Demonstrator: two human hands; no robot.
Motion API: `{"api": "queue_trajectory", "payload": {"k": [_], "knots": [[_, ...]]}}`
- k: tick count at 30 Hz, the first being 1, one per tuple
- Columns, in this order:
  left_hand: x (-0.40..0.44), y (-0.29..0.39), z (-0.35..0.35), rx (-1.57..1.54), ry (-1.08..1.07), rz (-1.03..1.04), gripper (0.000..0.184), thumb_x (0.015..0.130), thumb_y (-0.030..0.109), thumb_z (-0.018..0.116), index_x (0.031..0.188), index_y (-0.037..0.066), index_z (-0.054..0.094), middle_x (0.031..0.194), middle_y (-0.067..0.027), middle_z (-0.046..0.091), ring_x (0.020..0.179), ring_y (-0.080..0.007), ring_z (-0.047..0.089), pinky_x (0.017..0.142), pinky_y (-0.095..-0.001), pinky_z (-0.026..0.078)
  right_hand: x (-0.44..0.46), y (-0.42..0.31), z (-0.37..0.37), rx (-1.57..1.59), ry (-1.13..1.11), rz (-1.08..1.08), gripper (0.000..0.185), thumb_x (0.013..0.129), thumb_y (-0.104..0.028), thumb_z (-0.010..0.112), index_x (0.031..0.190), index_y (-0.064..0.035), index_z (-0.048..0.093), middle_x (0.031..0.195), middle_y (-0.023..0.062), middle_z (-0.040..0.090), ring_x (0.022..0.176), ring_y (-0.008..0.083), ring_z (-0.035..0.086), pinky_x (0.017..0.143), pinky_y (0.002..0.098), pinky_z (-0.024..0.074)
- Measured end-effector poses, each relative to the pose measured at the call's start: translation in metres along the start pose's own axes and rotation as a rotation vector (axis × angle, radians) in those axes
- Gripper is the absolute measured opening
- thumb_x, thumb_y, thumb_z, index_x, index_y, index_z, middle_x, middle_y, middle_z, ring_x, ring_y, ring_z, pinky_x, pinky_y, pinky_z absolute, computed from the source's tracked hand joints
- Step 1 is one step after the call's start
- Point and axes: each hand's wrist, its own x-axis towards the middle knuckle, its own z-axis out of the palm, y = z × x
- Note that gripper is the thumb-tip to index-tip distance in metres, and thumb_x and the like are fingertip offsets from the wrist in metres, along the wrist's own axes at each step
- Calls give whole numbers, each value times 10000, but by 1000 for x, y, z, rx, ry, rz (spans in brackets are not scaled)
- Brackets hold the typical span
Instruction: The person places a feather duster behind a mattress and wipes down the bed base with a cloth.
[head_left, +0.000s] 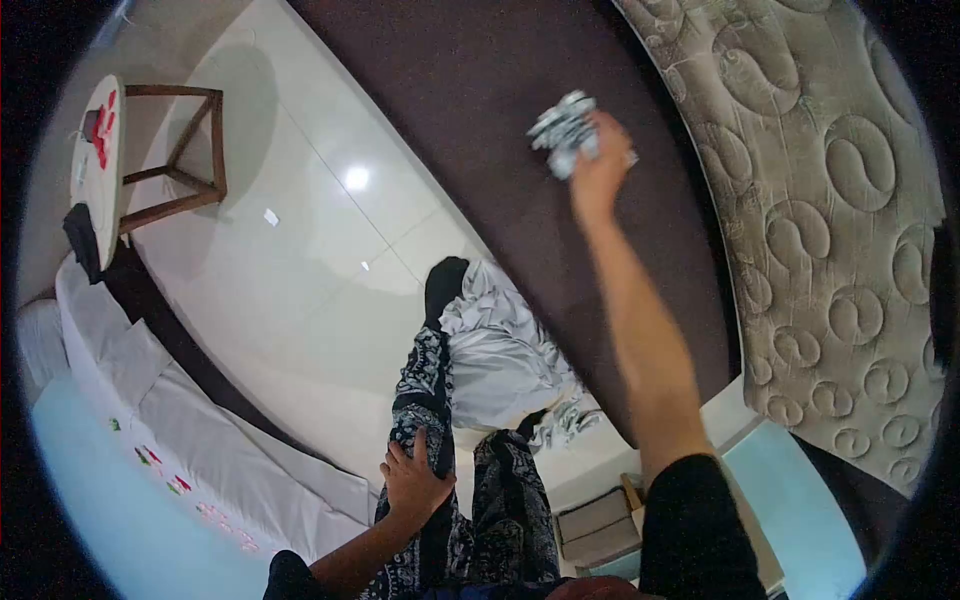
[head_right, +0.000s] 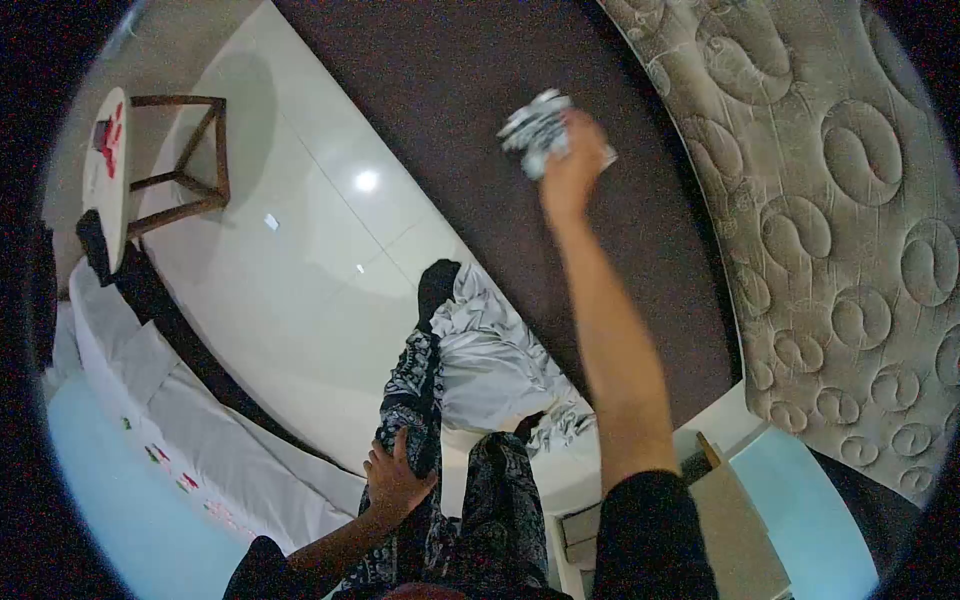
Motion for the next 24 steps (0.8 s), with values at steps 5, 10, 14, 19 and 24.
{"api": "queue_trajectory", "payload": {"k": [5, 10, 14, 19, 24], "knots": [[6, 1, 12, -11, -17, -28, 1060, 807, 563, 748, 1628, 172, 202, 1447, -358, 362, 1291, -482, 446, 1102, -586, 345, 26, 86, 62, -14, 29, 173, 630, 786, 100, 605, 1404, -23, 577, 1488, 205, 533, 1446, 379, 417, 1236, 452, 265], [3, 8, -2, 10, -50, -40, 1009, 837, 560, 705, 1632, 162, 228, 1442, -352, 393, 1292, -466, 453, 1092, -541, 356, -142, -77, 132, 452, -439, -140, 541, 807, 118, 491, 1282, -60, 677, 1350, 146, 655, 1329, 331, 548, 1230, 469, 263], [0, 9, -28, -32, -8, -33, 1069, 792, 568, 760, 1620, 174, 211, 1429, -309, 382, 1288, -457, 448, 1098, -543, 381, -149, -129, 92, 564, -830, -252, 466, 790, 105, 565, 1184, -83, 730, 1304, 139, 676, 1306, 315, 572, 1183, 460, 354], [12, -2, -56, -64, -58, -36, 1009, 804, 562, 735, 1612, 178, 268, 1443, -335, 396, 1296, -452, 462, 1094, -527, 373, 4, -45, 35, 262, -298, -42, 529, 806, 118, 567, 1297, -60, 649, 1320, 156, 640, 1227, 344, 597, 1119, 452, 411], [23, -14, -72, -105, 32, 8, 1015, 761, 514, 794, 1579, 181, 294, 1278, -255, 443, 1168, -436, 508, 1005, -538, 431, 110, 117, 60, -365, -123, 142, 564, 796, 40, 669, 1348, -3, 562, 1350, 212, 559, 1233, 403, 525, 1076, 513, 387]]}}
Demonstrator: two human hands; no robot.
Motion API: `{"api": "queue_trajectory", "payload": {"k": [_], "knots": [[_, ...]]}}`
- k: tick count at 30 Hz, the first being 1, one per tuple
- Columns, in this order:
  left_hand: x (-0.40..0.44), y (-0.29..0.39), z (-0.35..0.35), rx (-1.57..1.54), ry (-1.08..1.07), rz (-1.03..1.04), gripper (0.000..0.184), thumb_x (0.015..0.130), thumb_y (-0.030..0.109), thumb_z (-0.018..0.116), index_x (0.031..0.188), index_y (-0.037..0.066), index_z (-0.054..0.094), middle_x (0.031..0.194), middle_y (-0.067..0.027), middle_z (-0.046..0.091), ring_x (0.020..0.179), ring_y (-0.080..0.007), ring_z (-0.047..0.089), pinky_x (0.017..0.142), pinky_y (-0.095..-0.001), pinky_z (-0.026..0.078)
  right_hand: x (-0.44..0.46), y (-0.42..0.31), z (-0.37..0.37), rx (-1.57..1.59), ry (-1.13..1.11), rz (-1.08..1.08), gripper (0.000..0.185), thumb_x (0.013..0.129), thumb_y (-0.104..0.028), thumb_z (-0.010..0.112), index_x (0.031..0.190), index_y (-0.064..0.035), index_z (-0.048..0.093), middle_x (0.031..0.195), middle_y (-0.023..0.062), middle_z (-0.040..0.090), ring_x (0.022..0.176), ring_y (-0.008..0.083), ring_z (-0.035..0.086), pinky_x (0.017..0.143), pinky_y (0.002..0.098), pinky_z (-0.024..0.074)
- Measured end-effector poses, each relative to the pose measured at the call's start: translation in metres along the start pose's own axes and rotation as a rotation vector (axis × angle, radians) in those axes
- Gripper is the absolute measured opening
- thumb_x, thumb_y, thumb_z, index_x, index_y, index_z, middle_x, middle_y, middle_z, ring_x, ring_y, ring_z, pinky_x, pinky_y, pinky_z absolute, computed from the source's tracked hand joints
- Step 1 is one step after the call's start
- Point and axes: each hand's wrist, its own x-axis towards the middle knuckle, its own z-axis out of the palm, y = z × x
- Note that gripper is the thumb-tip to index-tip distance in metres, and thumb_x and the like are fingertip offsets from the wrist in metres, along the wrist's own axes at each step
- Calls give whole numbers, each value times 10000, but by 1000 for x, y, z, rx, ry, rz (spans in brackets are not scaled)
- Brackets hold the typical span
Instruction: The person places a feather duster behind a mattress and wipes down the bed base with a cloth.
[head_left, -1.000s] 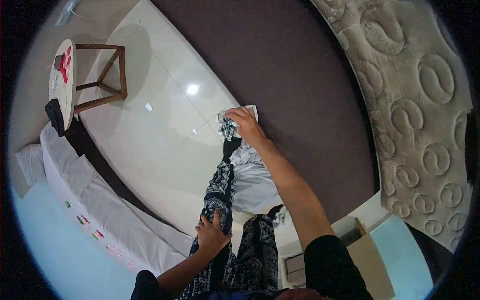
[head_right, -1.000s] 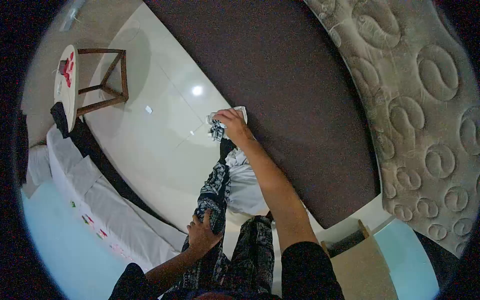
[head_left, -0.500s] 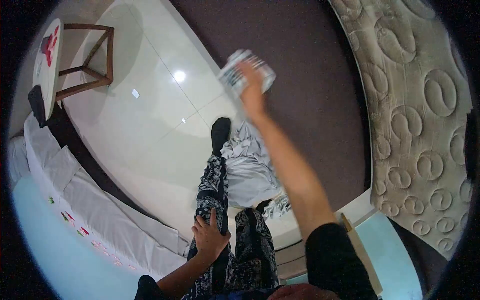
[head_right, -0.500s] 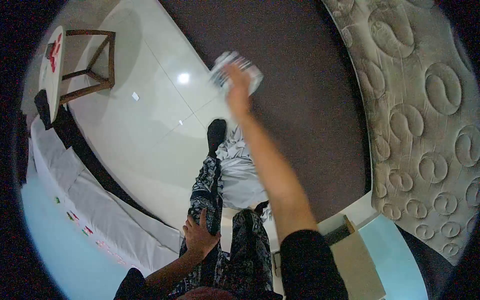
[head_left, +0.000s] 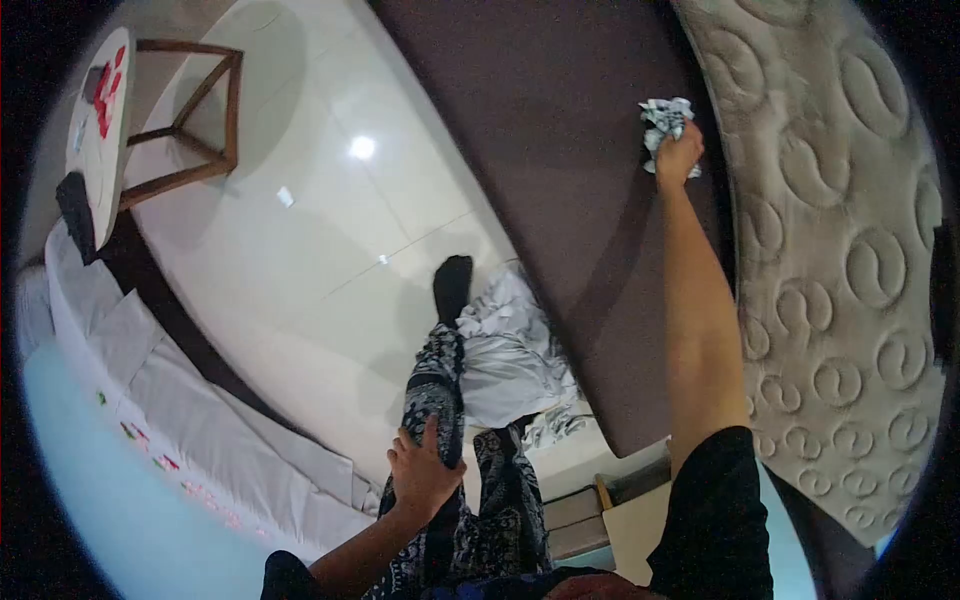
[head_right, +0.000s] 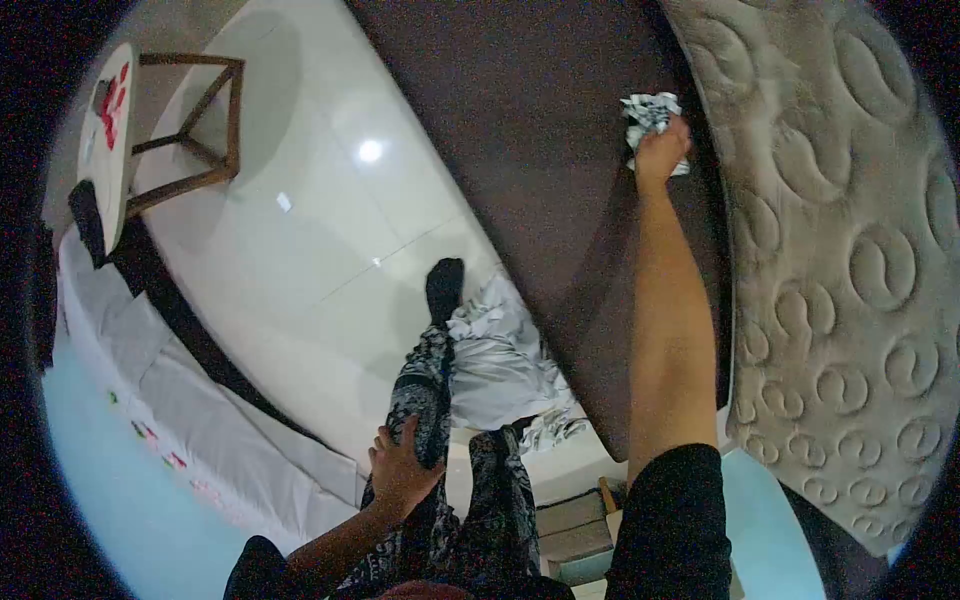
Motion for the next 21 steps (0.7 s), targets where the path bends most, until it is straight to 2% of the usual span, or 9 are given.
{"api": "queue_trajectory", "payload": {"k": [1, 3, 4, 6, 12, 15, 16, 18, 21], "knots": [[1, 1, -7, 3, -10, 1, 1014, 761, 511, 800, 1576, 180, 295, 1278, -253, 442, 1170, -437, 506, 997, -543, 432, -13, -33, 9, -156, 133, 32, 614, 798, 22, 688, 1389, -10, 527, 1400, 209, 530, 1272, 406, 492, 1092, 545, 352], [4, -3, -13, -24, 16, 34, 1004, 776, 523, 787, 1579, 175, 294, 1299, -278, 443, 1192, -442, 499, 993, -551, 435, -45, -76, 34, -212, 161, -52, 689, 803, -13, 708, 1451, -23, 473, 1463, 207, 487, 1345, 413, 438, 1128, 560, 308], [8, -5, -21, -48, -61, 26, 984, 797, 525, 768, 1585, 167, 302, 1336, -301, 433, 1214, -451, 494, 1011, -551, 423, -64, -89, 37, -199, 140, -192, 765, 796, 0, 720, 1500, -35, 423, 1510, 204, 450, 1391, 414, 407, 1162, 544, 279], [15, -3, -42, -95, -206, 19, 945, 839, 529, 732, 1598, 151, 317, 1410, -346, 415, 1258, -470, 484, 1047, -550, 400, -90, -120, 21, -38, -17, -150, 885, 763, 60, 758, 1547, -61, 365, 1574, 189, 361, 1452, 405, 333, 1206, 551, 219], [20, -13, -32, -56, -181, 50, 965, 811, 518, 782, 1590, 162, 336, 1473, -388, 386, 1342, -498, 445, 1066, -559, 400, -69, -120, -1, -95, -351, -101, 1054, 785, 57, 756, 1640, -144, 174, 1684, 150, 134, 1543, 378, 174, 1233, 573, 163], [16, -13, -32, -81, -157, 38, 947, 803, 517, 783, 1576, 177, 354, 1469, -380, 395, 1342, -503, 444, 1069, -572, 398, -65, -104, 23, -266, -356, -95, 1061, 823, 48, 707, 1656, -173, 87, 1708, 136, 48, 1565, 375, 103, 1234, 604, 131], [17, -12, -32, -86, -157, 32, 937, 803, 515, 782, 1570, 180, 361, 1460, -374, 405, 1335, -501, 450, 1067, -573, 400, -63, -107, 24, -209, -382, -62, 1009, 850, 68, 618, 1660, -179, 68, 1716, 139, 4, 1573, 379, 63, 1226, 626, 112], [17, -13, -20, -25, -88, 32, 892, 805, 508, 778, 1543, 191, 389, 1414, -344, 451, 1297, -490, 478, 1057, -572, 407, -61, -112, 20, -182, -417, -49, 1003, 851, 92, 570, 1661, -181, 47, 1719, 139, -18, 1575, 380, 56, 1224, 630, 106], [19, -6, -40, -67, -169, 14, 892, 806, 515, 776, 1538, 180, 393, 1391, -324, 470, 1282, -475, 493, 1059, -568, 409, -60, -107, 15, -207, -449, -52, 973, 855, 98, 530, 1664, -175, 63, 1721, 140, -35, 1576, 385, 53, 1218, 639, 96]]}}
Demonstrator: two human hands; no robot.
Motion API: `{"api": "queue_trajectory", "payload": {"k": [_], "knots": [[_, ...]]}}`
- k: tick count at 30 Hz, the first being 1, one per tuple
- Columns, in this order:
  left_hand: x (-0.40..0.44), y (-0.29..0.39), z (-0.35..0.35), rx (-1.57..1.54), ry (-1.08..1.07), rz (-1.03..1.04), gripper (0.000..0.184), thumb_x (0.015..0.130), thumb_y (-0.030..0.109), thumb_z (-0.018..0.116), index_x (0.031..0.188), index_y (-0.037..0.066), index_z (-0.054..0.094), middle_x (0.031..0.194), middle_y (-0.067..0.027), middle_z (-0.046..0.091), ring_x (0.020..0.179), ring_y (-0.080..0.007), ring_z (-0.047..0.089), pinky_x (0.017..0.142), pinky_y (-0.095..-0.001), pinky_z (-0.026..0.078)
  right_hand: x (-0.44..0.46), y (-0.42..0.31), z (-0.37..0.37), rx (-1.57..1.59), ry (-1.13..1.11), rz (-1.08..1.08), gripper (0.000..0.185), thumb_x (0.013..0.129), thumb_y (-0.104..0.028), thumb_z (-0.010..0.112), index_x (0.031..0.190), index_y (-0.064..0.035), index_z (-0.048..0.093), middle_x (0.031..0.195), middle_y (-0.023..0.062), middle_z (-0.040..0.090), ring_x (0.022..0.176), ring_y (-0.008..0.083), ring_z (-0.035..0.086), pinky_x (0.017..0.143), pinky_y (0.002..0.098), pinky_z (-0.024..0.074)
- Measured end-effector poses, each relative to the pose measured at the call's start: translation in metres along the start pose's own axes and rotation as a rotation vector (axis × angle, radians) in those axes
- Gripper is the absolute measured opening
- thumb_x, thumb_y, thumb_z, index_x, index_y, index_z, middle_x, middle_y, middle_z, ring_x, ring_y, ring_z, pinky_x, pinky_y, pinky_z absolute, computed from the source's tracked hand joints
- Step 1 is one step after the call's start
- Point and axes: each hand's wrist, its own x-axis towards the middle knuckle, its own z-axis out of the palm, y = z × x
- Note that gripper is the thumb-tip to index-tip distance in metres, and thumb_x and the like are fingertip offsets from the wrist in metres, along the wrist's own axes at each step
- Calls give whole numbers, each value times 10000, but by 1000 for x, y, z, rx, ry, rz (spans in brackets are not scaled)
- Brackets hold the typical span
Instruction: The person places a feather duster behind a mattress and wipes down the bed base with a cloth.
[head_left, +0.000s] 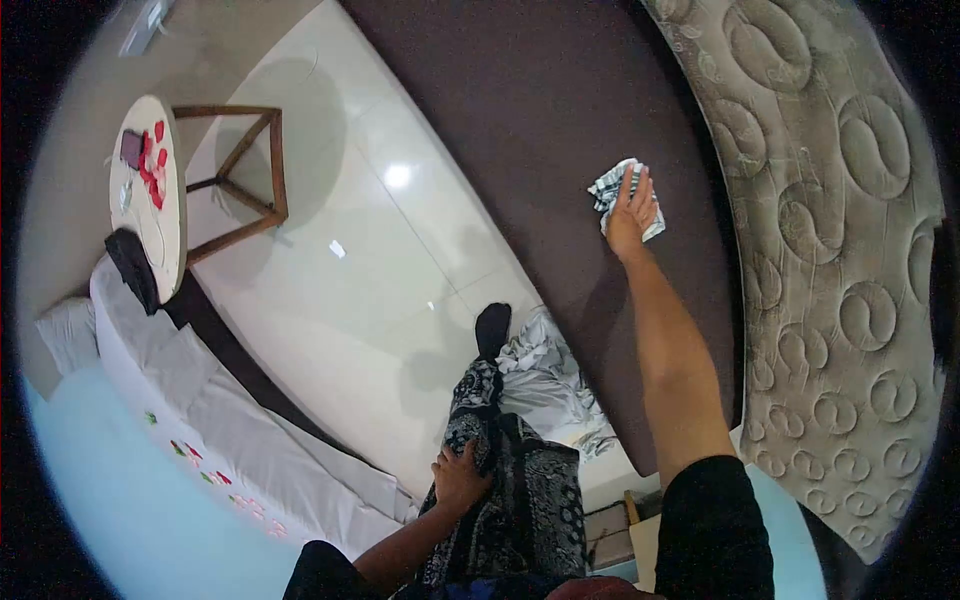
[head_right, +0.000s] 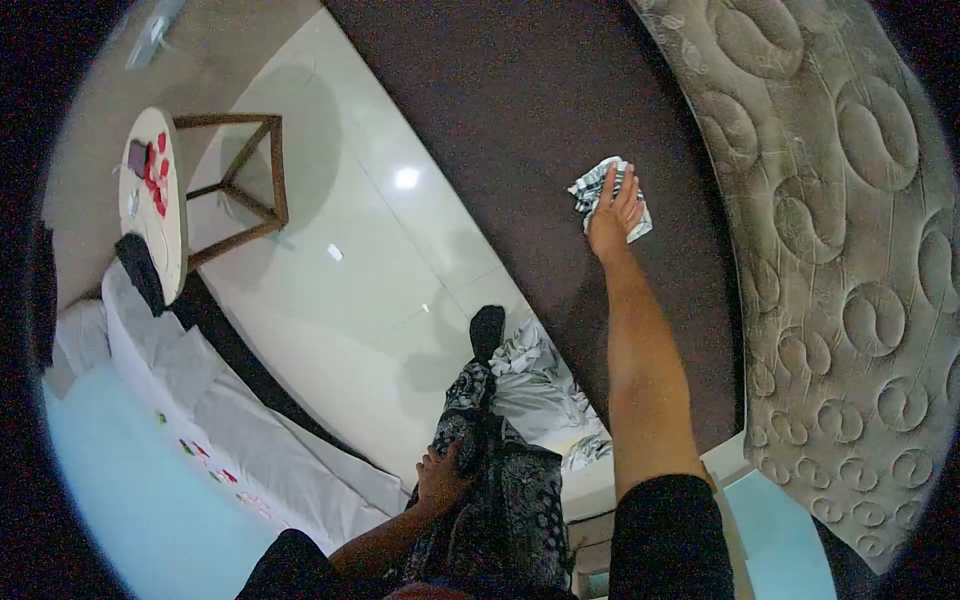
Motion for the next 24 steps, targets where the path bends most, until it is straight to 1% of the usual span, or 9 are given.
{"api": "queue_trajectory", "payload": {"k": [6, 12, 14, 16, 19, 21, 22, 23, 24], "knots": [[14, 2, -17, 166, 1, -41, 933, 798, 547, 781, 1548, 169, 375, 1405, -302, 473, 1287, -459, 505, 1060, -549, 426, 1, 0, 8, 11, 29, 1, 915, 880, 88, 517, 1662, -152, 107, 1718, 156, 9, 1577, 388, 60, 1212, 656, 84], [46, 35, -94, 225, -58, -135, 1002, 795, 593, 770, 1575, 165, 309, 1486, -325, 410, 1288, -477, 519, 1043, -564, 437, 1, -9, -9, 55, -95, 93, 913, 901, 91, 542, 1661, -156, 99, 1718, 153, 32, 1582, 366, 79, 1224, 644, 90], [40, 39, -145, 220, 146, -169, 1083, 736, 651, 796, 1559, 137, 317, 1474, -337, 426, 1279, -479, 542, 1036, -578, 454, -2, -10, -17, 128, -131, 82, 1031, 844, 150, 553, 1664, -176, 20, 1719, 147, -47, 1588, 364, 12, 1235, 629, 52], [28, 28, -218, -63, 173, -165, 1164, 677, 692, 827, 1549, 110, 322, 1444, -335, 459, 1259, -483, 565, 1028, -575, 479, 2, -4, -12, 138, -60, 48, 1075, 820, 174, 558, 1666, -186, 0, 1718, 148, -67, 1589, 366, 1, 1236, 630, 45], [13, 5, -251, -177, 176, -1, 1249, 634, 734, 838, 1571, 117, 291, 1423, -335, 478, 1246, -490, 575, 1025, -562, 495, -1, -3, 5, 107, 83, 28, 1048, 824, 160, 570, 1665, -190, 50, 1713, 156, -12, 1582, 373, 56, 1226, 649, 71], [42, -13, -224, -201, 116, -107, 1290, 627, 758, 829, 1585, 105, 261, 1424, -327, 481, 1264, -490, 564, 1045, -552, 489, -4, -5, -2, 118, 31, 31, 1058, 814, 154, 596, 1663, -194, 71, 1711, 158, 14, 1578, 375, 75, 1222, 655, 78], [34, 10, -222, -224, 84, -166, 1311, 624, 769, 824, 1592, 100, 247, 1424, -324, 482, 1273, -490, 558, 1055, -547, 486, -4, -5, 0, 98, 92, 5, 1109, 783, 149, 643, 1663, -199, 65, 1712, 161, 17, 1577, 381, 88, 1226, 646, 84], [36, 37, -224, -62, 90, -342, 1294, 676, 750, 802, 1607, 77, 207, 1453, -314, 460, 1262, -471, 570, 1049, -545, 489, -11, -7, -1, 79, 20, 21, 1122, 765, 150, 661, 1663, -201, 86, 1713, 156, 36, 1573, 379, 110, 1229, 634, 93], [52, 46, -228, 41, 127, -319, 1264, 696, 734, 795, 1605, 75, 213, 1458, -302, 458, 1255, -458, 576, 1051, -540, 486, -4, -4, -3, 52, -23, 48, 1136, 746, 152, 678, 1662, -203, 108, 1714, 151, 55, 1570, 377, 132, 1232, 623, 102]]}}
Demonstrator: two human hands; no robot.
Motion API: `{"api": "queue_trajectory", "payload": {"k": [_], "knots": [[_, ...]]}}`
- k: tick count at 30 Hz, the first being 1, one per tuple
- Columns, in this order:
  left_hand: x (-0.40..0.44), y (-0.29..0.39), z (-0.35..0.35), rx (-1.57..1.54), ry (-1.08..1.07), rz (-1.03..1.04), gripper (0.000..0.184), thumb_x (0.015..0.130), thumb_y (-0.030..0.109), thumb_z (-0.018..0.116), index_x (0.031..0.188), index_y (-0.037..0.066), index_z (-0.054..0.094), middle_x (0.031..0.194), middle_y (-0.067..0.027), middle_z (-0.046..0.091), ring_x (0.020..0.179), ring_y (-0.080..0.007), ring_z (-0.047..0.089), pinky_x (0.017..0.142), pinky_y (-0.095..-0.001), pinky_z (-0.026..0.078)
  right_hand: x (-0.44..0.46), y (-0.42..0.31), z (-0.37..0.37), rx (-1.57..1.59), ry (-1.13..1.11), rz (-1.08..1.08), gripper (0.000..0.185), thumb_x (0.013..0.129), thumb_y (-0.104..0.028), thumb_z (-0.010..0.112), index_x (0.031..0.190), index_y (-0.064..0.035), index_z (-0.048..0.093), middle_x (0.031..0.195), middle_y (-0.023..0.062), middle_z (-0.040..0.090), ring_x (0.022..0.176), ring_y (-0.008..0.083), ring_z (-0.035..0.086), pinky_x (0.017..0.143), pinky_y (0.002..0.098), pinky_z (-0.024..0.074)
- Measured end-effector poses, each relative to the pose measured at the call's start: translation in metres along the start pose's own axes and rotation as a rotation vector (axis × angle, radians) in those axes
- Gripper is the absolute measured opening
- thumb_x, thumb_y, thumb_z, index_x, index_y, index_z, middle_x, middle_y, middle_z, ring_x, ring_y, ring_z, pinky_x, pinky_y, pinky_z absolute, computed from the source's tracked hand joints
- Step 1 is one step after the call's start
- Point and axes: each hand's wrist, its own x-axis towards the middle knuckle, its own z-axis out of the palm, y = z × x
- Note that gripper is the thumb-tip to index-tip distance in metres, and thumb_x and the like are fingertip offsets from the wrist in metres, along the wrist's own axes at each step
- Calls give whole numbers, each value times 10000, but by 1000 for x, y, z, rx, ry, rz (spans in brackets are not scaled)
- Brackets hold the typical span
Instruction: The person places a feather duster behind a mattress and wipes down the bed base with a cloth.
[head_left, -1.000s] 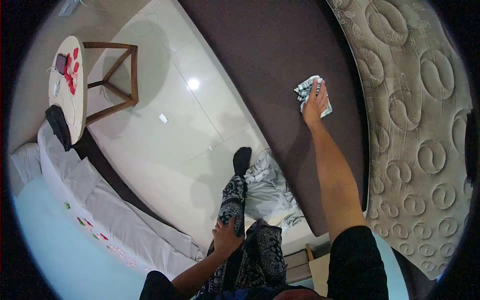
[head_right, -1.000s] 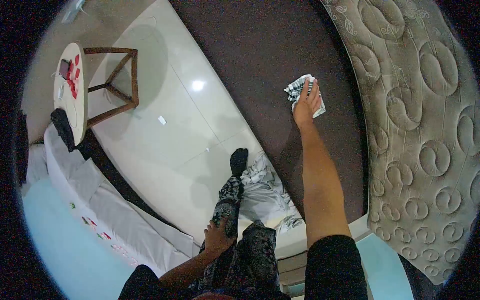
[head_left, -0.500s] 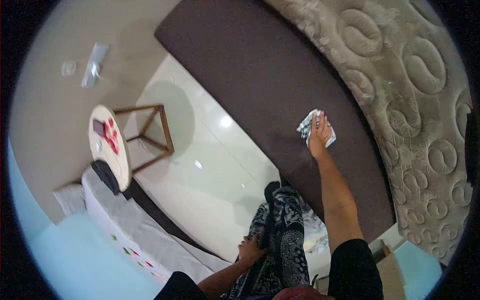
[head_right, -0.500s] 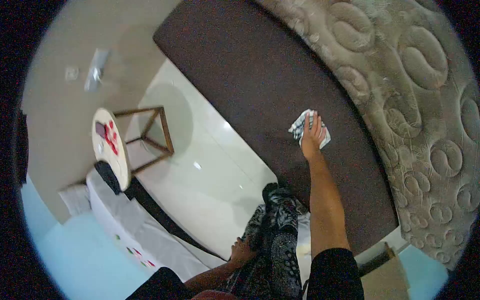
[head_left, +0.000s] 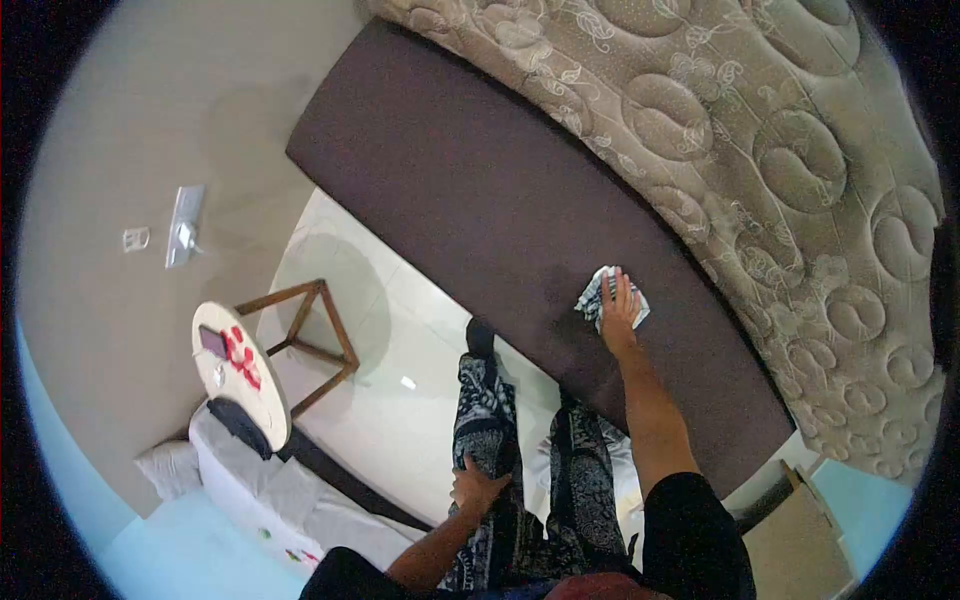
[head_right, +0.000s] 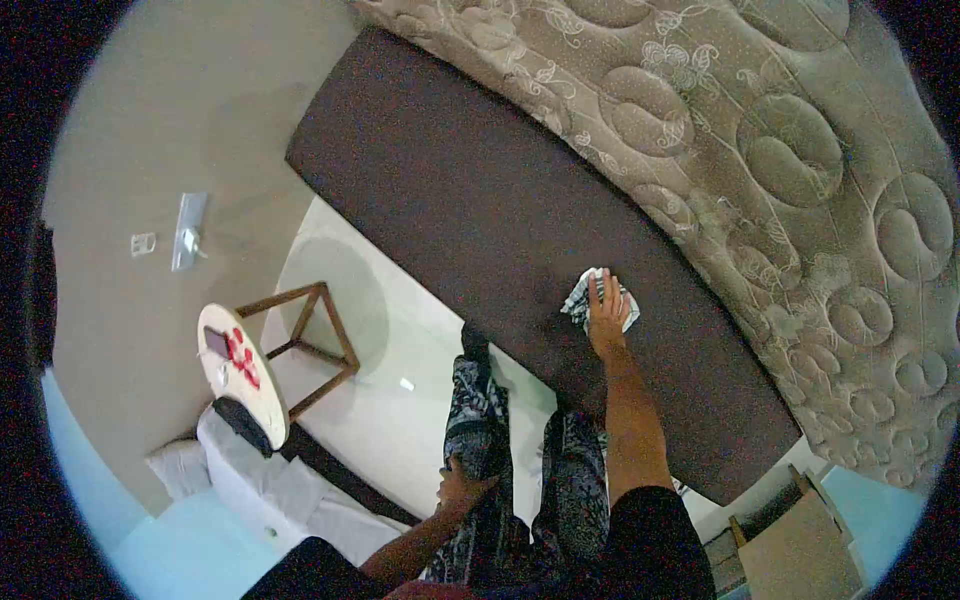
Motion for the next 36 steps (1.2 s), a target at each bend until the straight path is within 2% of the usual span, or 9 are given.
{"api": "queue_trajectory", "payload": {"k": [6, 8, 11, 18, 21, 23, 26, 30, 36], "knots": [[18, -9, -49, 93, 55, 96, 1088, 779, 632, 771, 1583, 90, 277, 1459, -232, 470, 1244, -398, 583, 1069, -523, 456, 2, -14, -9, -8, 99, 97, 835, 855, 111, 597, 1604, -163, 351, 1668, 143, 260, 1502, 339, 301, 1208, 528, 230], [21, -16, -56, 92, 77, 119, 1065, 775, 613, 778, 1571, 94, 298, 1449, -210, 482, 1254, -387, 577, 1078, -521, 445, 31, 31, 39, 629, 247, 255, 745, 857, 75, 582, 1561, -103, 413, 1608, 181, 362, 1452, 381, 374, 1179, 517, 294], [23, -15, -72, 178, 78, 162, 908, 830, 581, 709, 1537, 109, 389, 1459, -207, 492, 1269, -377, 570, 1087, -522, 430, 59, -13, -54, 324, 722, 212, 556, 885, 25, 564, 1438, -4, 516, 1454, 215, 512, 1329, 420, 475, 1128, 487, 366], [47, -28, -72, 320, 172, 245, 769, 869, 577, 609, 1466, 104, 503, 1462, -197, 503, 1317, -366, 520, 1124, -551, 364, 162, -67, 18, 133, 875, 638, 525, 950, -44, 578, 1465, -2, 483, 1458, 178, 534, 1357, 345, 483, 1188, 455, 308], [42, -24, -82, 326, 190, 271, 692, 893, 535, 576, 1417, 85, 543, 1426, -185, 524, 1284, -348, 519, 1085, -558, 378, 149, -219, 38, 1856, 830, 165, 444, 1097, -250, 396, 1458, -25, 524, 1489, 102, 530, 1400, 242, 453, 1209, 400, 286], [52, -27, -78, 322, 202, 265, 661, 905, 511, 560, 1407, 81, 546, 1417, -187, 527, 1270, -344, 523, 1065, -548, 386, 104, -285, 70, 570, 393, -3, 374, 1017, -112, 497, 1364, -43, 615, 1439, 119, 585, 1337, 243, 524, 1164, 426, 355], [44, -20, -91, 279, 222, 269, 608, 926, 456, 523, 1398, 74, 555, 1390, -184, 545, 1271, -334, 517, 1054, -532, 382, 76, -340, 53, 963, -216, -395, 464, 713, 163, 614, 1083, -77, 758, 1205, 89, 714, 1252, 295, 593, 1143, 441, 370], [51, -20, -84, 251, 228, 241, 601, 919, 444, 522, 1391, 74, 562, 1404, -188, 537, 1299, -336, 494, 1072, -528, 364, 136, -338, -29, 1124, 190, -156, 485, 781, 141, 611, 1203, -89, 679, 1182, 91, 676, 1232, 275, 585, 1120, 406, 395], [55, -39, -75, 194, 187, 253, 593, 920, 441, 528, 1378, 70, 588, 1374, -183, 554, 1277, -329, 507, 1074, -515, 372, 305, -201, -63, 567, 589, 61, 639, 757, 113, 616, 1364, -83, 604, 1445, 171, 546, 1356, 369, 464, 1180, 467, 312]]}}
